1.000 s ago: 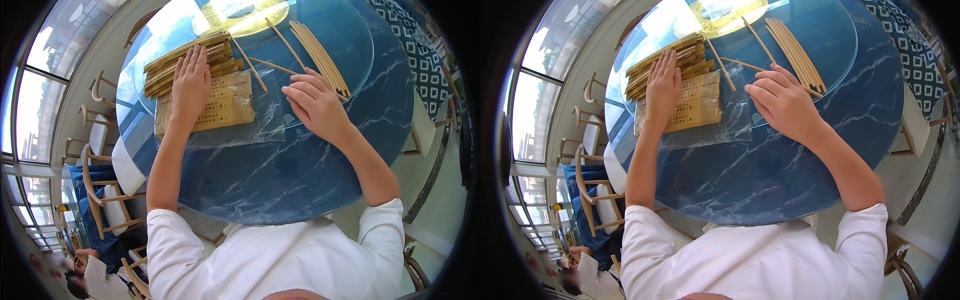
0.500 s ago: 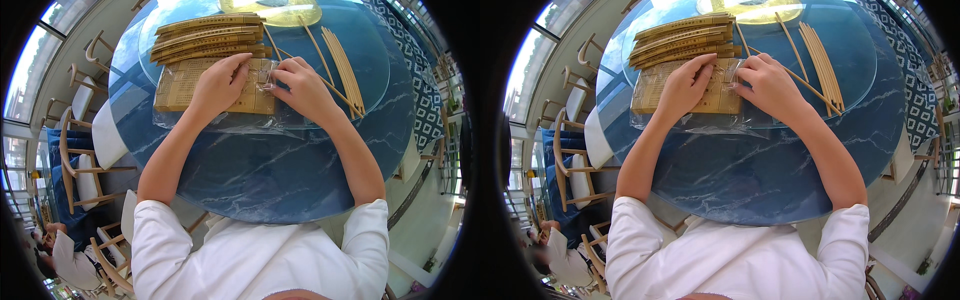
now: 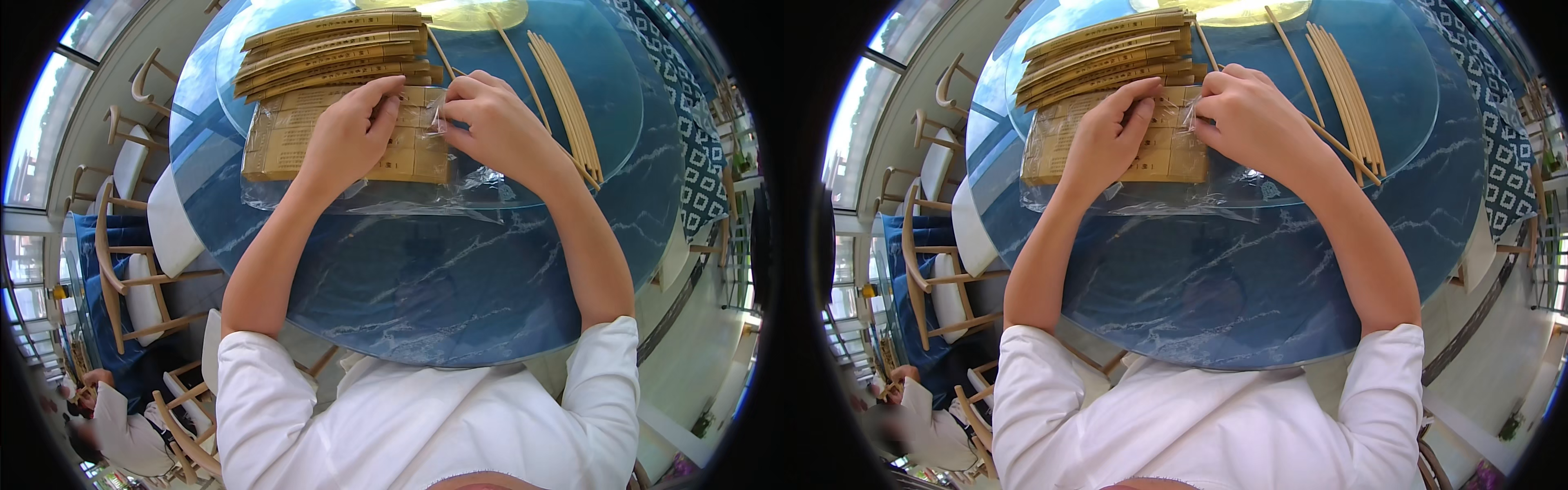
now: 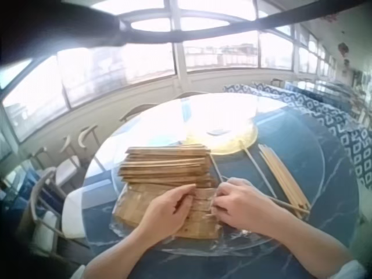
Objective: The person repeatedly picks up thin bamboo sticks and small rectangular bamboo pieces from a table, inserts the sticks into the pieces, and places the assembled units into a plastic bag. The person handles the items one at a time throughout the clip.
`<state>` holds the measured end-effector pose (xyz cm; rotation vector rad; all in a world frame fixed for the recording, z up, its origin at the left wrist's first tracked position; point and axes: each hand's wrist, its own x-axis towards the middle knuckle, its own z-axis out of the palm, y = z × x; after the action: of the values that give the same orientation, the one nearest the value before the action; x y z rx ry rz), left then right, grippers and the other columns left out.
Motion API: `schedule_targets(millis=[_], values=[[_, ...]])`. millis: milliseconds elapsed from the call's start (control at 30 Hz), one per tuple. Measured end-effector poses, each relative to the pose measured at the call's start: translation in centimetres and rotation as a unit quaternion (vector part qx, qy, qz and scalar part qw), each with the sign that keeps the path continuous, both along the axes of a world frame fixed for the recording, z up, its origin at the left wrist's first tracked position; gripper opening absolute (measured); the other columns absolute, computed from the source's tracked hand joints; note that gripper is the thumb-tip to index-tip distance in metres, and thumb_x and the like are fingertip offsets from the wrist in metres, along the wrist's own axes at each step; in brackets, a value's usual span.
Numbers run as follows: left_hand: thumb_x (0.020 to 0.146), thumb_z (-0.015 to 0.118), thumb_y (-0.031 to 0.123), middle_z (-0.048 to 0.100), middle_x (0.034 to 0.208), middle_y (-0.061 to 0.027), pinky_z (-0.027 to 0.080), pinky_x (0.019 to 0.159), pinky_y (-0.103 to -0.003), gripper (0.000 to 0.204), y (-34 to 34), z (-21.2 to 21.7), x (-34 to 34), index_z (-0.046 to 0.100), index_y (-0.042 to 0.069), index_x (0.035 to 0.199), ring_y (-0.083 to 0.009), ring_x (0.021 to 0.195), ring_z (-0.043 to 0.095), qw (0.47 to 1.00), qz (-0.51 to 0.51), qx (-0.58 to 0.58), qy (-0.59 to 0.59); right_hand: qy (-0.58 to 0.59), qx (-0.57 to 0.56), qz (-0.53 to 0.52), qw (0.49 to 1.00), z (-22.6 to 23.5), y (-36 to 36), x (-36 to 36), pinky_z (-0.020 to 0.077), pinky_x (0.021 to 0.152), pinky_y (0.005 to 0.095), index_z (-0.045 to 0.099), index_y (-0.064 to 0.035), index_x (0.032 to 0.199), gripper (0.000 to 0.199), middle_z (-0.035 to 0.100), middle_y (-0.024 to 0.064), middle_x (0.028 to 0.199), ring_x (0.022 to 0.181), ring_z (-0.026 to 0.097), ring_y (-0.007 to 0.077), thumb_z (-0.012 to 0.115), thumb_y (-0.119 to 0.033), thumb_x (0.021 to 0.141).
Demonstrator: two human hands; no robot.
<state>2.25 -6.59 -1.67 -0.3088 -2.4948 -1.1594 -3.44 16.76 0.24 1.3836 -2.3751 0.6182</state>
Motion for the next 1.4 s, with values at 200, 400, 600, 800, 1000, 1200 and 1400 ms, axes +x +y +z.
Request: schedule_targets(millis=[200, 400, 600, 800, 1000, 1200, 1400], values=[[0.110, 0.062, 0.018, 0.079, 0.125, -0.0109, 0.057, 0.091, -0.031, 0.033, 0.0, 0.5, 0.2, 0.069, 0.005, 0.140, -0.0193, 0.105, 0.074, 0.999, 0.003, -0.004, -0.045, 0.028, 0.001, 0.008, 1.000, -0.2, 0.1, 0.0, 0.0539, 0.098, 0.0407, 0.080, 0.0006, 0.092, 0.012, 0.071, 0.0087, 0.096, 0.101, 0.065, 0.0268, 0.081, -0.010, 0.089], [0.110, 0.062, 0.018, 0.079, 0.126, -0.0110, 0.057, 0.093, -0.032, 0.035, 0.1, 0.6, 0.2, 0.067, 0.005, 0.142, -0.0195, 0.107, 0.074, 0.999, -0.001, -0.003, -0.037, 0.041, -0.004, 0.012, 0.999, -0.3, 0.1, -0.1, 0.0528, 0.101, 0.0403, 0.081, 0.0001, 0.094, 0.014, 0.072, 0.0081, 0.097, 0.102, 0.066, 0.0263, 0.082, -0.012, 0.088], [0.110, 0.062, 0.019, 0.079, 0.123, -0.0124, 0.058, 0.090, -0.033, 0.033, 0.2, 0.6, 0.3, 0.069, 0.006, 0.140, -0.0227, 0.104, 0.075, 0.999, 0.003, -0.001, -0.033, 0.041, 0.016, -0.001, 0.999, -0.1, 0.1, -0.1, 0.0484, 0.111, 0.0422, 0.083, -0.0052, 0.090, 0.016, 0.075, 0.0080, 0.098, 0.107, 0.068, 0.0262, 0.079, -0.020, 0.092], [0.108, 0.064, 0.021, 0.079, 0.119, -0.0155, 0.059, 0.085, -0.037, 0.031, 0.2, 0.1, 0.0, 0.071, 0.007, 0.135, -0.0306, 0.098, 0.077, 1.000, 0.000, 0.010, -0.009, 0.053, -0.007, -0.003, 0.999, -0.7, -0.5, 0.0, 0.0523, 0.105, 0.0408, 0.080, -0.0023, 0.094, 0.013, 0.071, 0.0074, 0.097, 0.104, 0.066, 0.0260, 0.083, -0.013, 0.088], [0.108, 0.064, 0.021, 0.079, 0.119, -0.0144, 0.059, 0.086, -0.037, 0.031, 0.1, 0.1, 0.0, 0.071, 0.008, 0.136, -0.0314, 0.099, 0.077, 1.000, 0.004, 0.007, -0.015, 0.072, 0.011, -0.004, 0.997, -0.9, -0.4, -0.3, 0.0521, 0.105, 0.0414, 0.080, -0.0030, 0.094, 0.017, 0.071, 0.0073, 0.098, 0.105, 0.066, 0.0257, 0.084, -0.018, 0.088], [0.107, 0.064, 0.020, 0.080, 0.119, -0.0142, 0.059, 0.088, -0.037, 0.032, 0.1, 0.0, -0.1, 0.070, 0.007, 0.136, -0.0320, 0.100, 0.077, 1.000, -0.002, 0.016, -0.003, 0.077, -0.001, -0.011, 0.997, -1.0, -0.9, -0.2, 0.0520, 0.103, 0.0410, 0.078, -0.0042, 0.089, 0.020, 0.071, 0.0064, 0.096, 0.103, 0.066, 0.0257, 0.085, -0.023, 0.088], [0.108, 0.064, 0.019, 0.080, 0.119, -0.0143, 0.059, 0.088, -0.036, 0.032, 0.0, -0.1, -0.2, 0.069, 0.006, 0.136, -0.0300, 0.100, 0.077, 1.000, -0.003, 0.015, -0.005, 0.095, -0.005, -0.004, 0.995, -0.9, -1.2, -0.1, 0.0518, 0.103, 0.0417, 0.078, -0.0038, 0.086, 0.021, 0.069, 0.0068, 0.092, 0.099, 0.066, 0.0254, 0.084, -0.023, 0.090]])
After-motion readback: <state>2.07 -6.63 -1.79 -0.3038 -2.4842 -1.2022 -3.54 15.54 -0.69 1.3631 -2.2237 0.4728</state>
